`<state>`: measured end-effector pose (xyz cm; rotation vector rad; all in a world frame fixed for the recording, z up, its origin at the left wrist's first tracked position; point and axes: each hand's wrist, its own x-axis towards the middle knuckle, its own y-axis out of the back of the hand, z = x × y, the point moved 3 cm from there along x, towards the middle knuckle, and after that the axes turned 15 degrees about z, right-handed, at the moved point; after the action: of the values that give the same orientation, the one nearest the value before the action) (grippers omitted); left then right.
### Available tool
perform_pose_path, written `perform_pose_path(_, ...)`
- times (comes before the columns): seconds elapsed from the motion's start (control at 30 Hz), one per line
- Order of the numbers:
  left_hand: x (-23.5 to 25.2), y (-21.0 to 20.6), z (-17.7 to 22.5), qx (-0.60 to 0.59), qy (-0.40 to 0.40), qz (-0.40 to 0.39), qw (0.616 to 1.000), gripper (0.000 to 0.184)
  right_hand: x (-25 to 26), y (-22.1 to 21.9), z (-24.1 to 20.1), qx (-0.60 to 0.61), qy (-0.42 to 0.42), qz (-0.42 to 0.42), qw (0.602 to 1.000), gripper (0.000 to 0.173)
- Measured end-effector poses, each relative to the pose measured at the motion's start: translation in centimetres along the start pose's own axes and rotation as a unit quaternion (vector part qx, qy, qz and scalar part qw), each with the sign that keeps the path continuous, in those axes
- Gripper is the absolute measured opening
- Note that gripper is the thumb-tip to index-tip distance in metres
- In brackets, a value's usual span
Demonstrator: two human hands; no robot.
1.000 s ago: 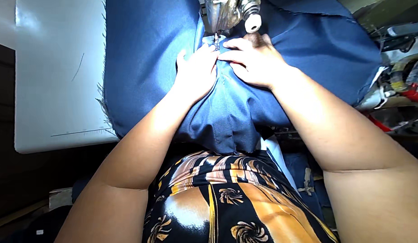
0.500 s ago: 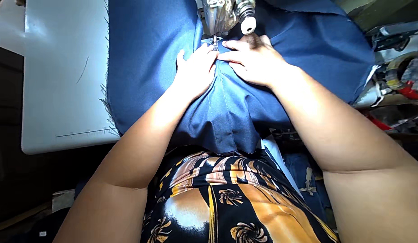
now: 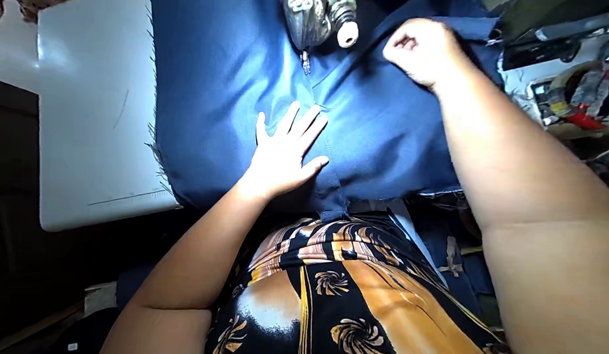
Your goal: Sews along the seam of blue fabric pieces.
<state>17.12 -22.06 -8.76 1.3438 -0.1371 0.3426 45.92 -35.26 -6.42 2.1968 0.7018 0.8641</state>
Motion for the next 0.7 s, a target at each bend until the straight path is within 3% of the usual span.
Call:
perform_pose_path(0.1, 0.4, 0.2, -0.2, -0.006, 0.001, -0.006, 1.0, 0.073, 0.8, 0.3, -1.0, -0.044, 0.034, -0.048, 0.997, 0.028)
perform_pose_path(0.17, 0.5, 0.2, -0.2, -0.007, -0.001, -0.008, 1.0, 0.074, -1.9, 2.0, -4.4, -0.063, 0.064, -0.09, 0.992, 0.038)
perform_pose_path(0.27, 0.5, 0.4, -0.2, -0.015, 0.003, -0.027, 1.0, 0.074, -11.5, 2.0, -10.2, 0.033, 0.215, -0.101, 0.971, 0.046)
perform_pose_path(0.33, 0.6, 0.5, -0.1, -0.021, 0.006, -0.032, 0.999, 0.073, -18.3, -0.1, -11.1, 0.02, 0.256, -0.11, 0.96, 0.05)
perform_pose_path(0.43, 1.0, 1.2, 0.6, -0.009, 0.018, -0.07, 0.997, 0.07, -23.3, -4.5, -8.5, -0.037, 0.288, 0.007, 0.957, 0.052)
perform_pose_path(0.57, 1.1, 2.9, 2.6, -0.019, 0.07, -0.143, 0.987, 0.066, -22.9, -6.6, -7.6, -0.028, 0.294, 0.146, 0.944, 0.03)
perform_pose_path(0.63, 0.1, 3.6, 3.5, -0.048, 0.104, -0.105, 0.988, 0.063, -22.1, -5.6, -8.6, 0.016, 0.289, 0.156, 0.944, 0.025)
perform_pose_path(0.7, -0.7, 3.5, 3.2, -0.058, 0.138, -0.012, 0.989, 0.06, -21.7, -4.1, -9.8, 0.065, 0.289, 0.138, 0.945, 0.024)
